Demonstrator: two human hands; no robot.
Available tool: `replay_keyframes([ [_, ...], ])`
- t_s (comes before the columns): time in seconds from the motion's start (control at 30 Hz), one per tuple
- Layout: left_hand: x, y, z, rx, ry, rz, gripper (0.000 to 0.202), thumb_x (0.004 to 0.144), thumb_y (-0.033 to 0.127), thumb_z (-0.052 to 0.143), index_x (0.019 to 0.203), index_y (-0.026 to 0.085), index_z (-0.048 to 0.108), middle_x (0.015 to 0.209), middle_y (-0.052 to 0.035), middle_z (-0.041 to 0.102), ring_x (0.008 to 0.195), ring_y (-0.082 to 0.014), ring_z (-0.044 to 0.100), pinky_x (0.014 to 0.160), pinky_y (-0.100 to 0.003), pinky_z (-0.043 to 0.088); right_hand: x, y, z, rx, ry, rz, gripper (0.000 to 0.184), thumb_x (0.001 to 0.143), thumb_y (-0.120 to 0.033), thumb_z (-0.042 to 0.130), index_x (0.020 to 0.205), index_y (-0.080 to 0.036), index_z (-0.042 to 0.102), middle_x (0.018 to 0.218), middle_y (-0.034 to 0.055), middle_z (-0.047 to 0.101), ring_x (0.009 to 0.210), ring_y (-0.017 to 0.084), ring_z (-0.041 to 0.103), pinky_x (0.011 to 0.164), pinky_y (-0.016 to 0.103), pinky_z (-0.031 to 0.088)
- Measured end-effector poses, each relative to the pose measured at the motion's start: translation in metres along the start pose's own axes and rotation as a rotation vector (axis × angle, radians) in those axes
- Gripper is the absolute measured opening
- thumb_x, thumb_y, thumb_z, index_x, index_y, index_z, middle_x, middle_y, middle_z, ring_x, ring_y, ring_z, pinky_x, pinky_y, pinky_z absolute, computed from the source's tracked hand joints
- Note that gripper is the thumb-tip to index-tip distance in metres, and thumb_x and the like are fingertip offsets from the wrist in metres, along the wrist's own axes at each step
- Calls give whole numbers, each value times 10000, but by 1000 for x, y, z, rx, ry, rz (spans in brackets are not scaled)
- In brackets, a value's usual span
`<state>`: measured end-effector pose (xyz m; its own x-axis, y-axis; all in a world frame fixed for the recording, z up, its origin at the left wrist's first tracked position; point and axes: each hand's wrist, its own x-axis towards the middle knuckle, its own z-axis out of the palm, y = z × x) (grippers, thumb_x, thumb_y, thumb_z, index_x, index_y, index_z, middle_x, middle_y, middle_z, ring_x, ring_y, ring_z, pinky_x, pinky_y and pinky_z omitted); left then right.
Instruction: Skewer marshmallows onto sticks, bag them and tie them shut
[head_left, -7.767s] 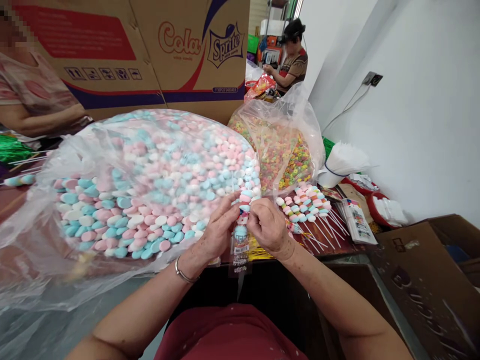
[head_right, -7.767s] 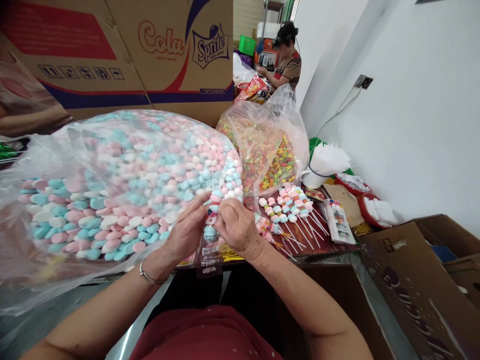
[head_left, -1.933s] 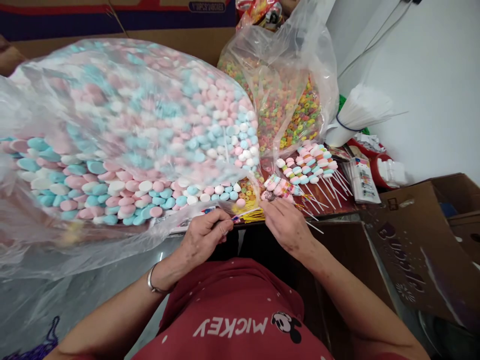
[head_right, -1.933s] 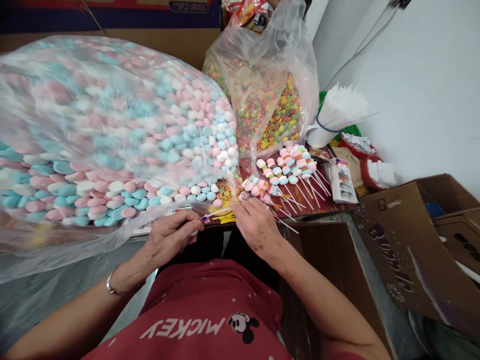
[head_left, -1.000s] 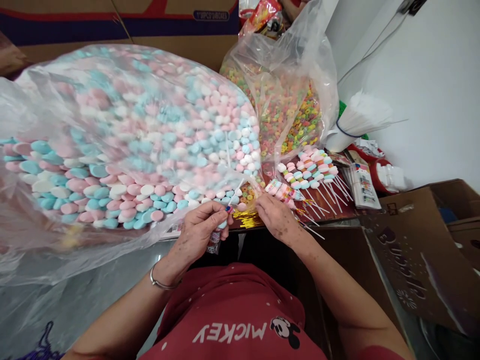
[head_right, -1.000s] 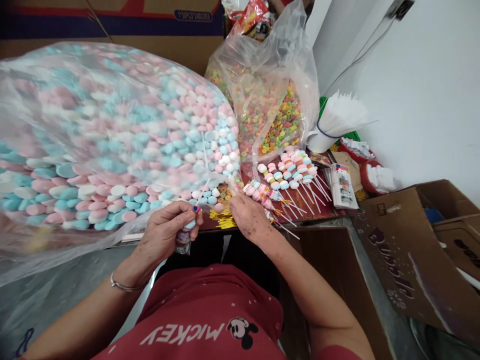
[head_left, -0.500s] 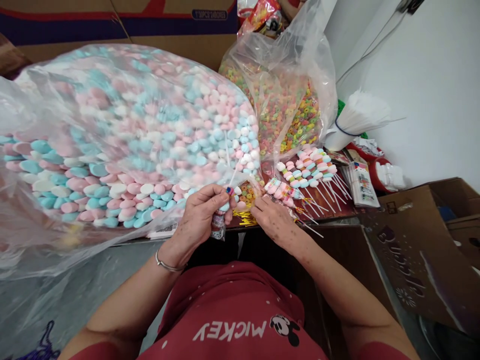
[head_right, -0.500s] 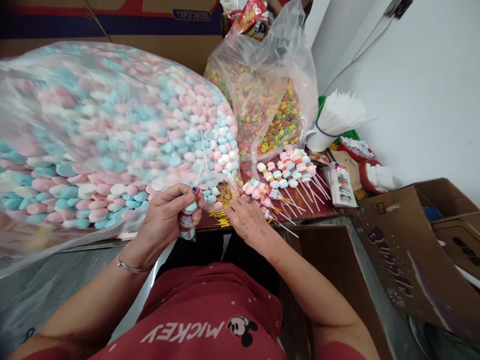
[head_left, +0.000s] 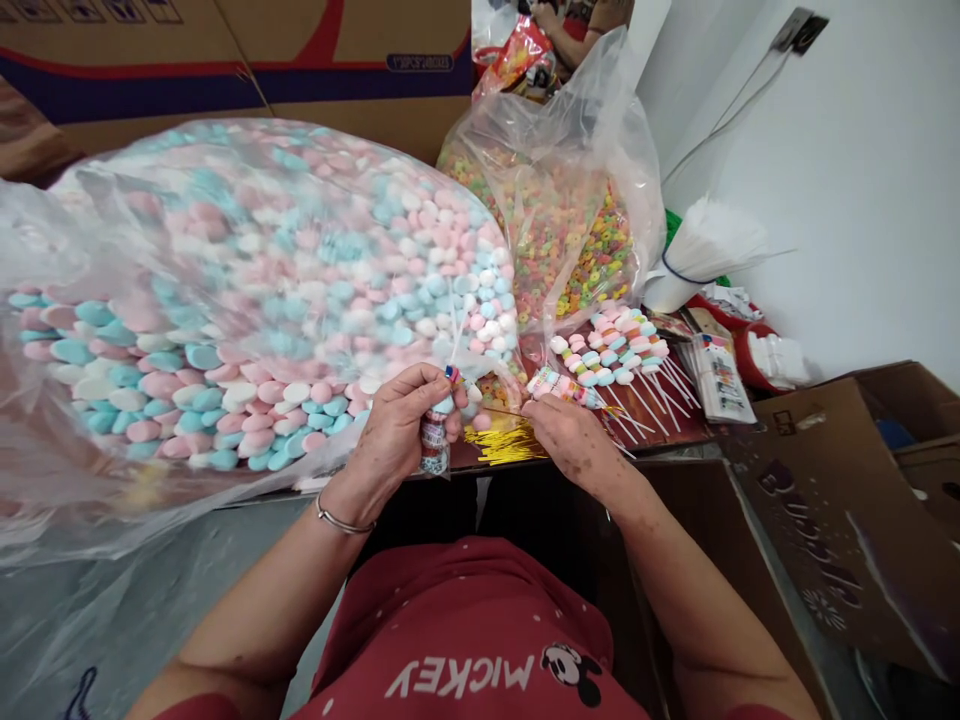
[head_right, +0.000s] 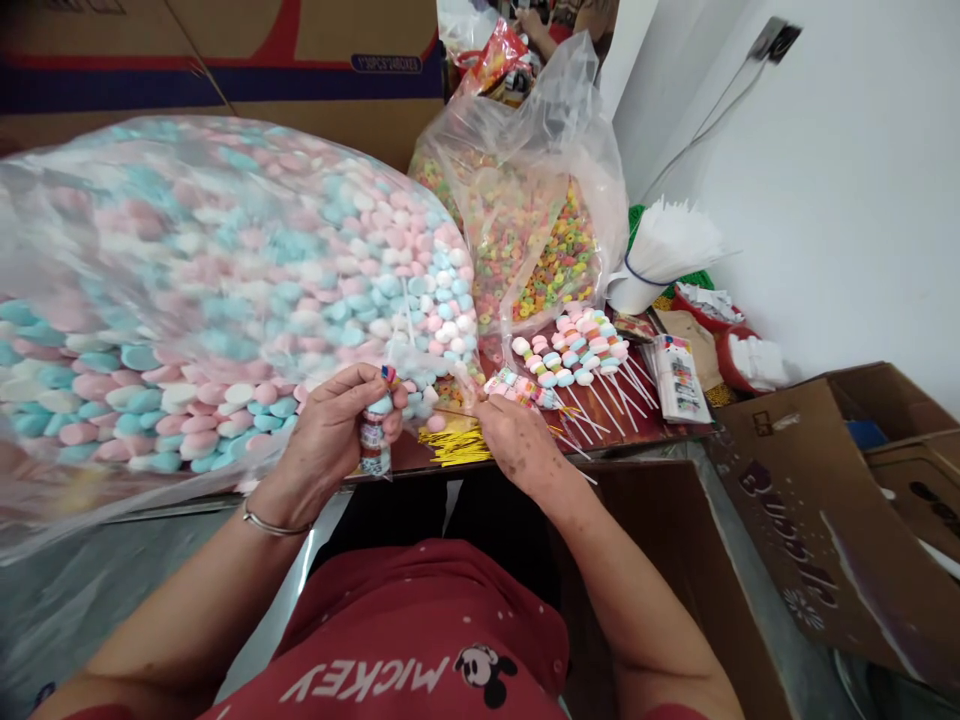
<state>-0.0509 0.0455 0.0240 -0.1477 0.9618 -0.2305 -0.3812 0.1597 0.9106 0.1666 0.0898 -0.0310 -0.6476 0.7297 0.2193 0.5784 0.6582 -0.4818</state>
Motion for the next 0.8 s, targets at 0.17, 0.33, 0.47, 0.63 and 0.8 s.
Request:
replay_keyframes([
  [0.17, -6, 0, 8, 49, -54, 3, 235, 692, 302, 772, 700, 159, 587, 644, 4, 676, 414, -101, 572, 387, -198, 429, 3, -1, -22, 214, 476, 223, 150, 892, -184, 491, 813, -201, 618, 803, 30, 608, 761, 160, 575, 727, 280, 472],
  [0.33, -1, -8, 40, 56, -223, -74, 264, 682, 345, 776, 692, 142, 608, 635, -12, 677, 404, -92, 570, 371, -178, 417, 25, -26, -14, 698, 525, 274, 133, 867, -240, 509, 874, -212, 638, 708, -22, 591, 566, 113, 521, 539, 239, 440],
  [0.47, 8, -7, 51, 30, -213, -105, 293, 650, 350, 792, 709, 137, 600, 575, 5, 643, 383, -82, 542, 358, -169, 409, 31, -34, -8, 774, 487, 206, 139, 853, -241, 508, 827, -203, 640, 699, -17, 578, 630, 115, 557, 554, 224, 443],
  [0.63, 10, -8, 49, 16, -185, -101, 339, 631, 348, 799, 766, 173, 543, 554, 25, 643, 356, -91, 524, 327, -170, 397, 27, -26, -9, 749, 386, 232, 145, 831, -228, 502, 746, -188, 612, 697, -17, 567, 612, 100, 521, 550, 215, 425],
  [0.8, 9, -13, 48, 17, -123, -45, 325, 637, 342, 785, 747, 180, 525, 558, 22, 655, 355, -91, 526, 332, -173, 405, 26, -29, -7, 679, 361, 216, 154, 851, -223, 501, 753, -190, 614, 650, -29, 562, 613, 108, 520, 586, 227, 435],
])
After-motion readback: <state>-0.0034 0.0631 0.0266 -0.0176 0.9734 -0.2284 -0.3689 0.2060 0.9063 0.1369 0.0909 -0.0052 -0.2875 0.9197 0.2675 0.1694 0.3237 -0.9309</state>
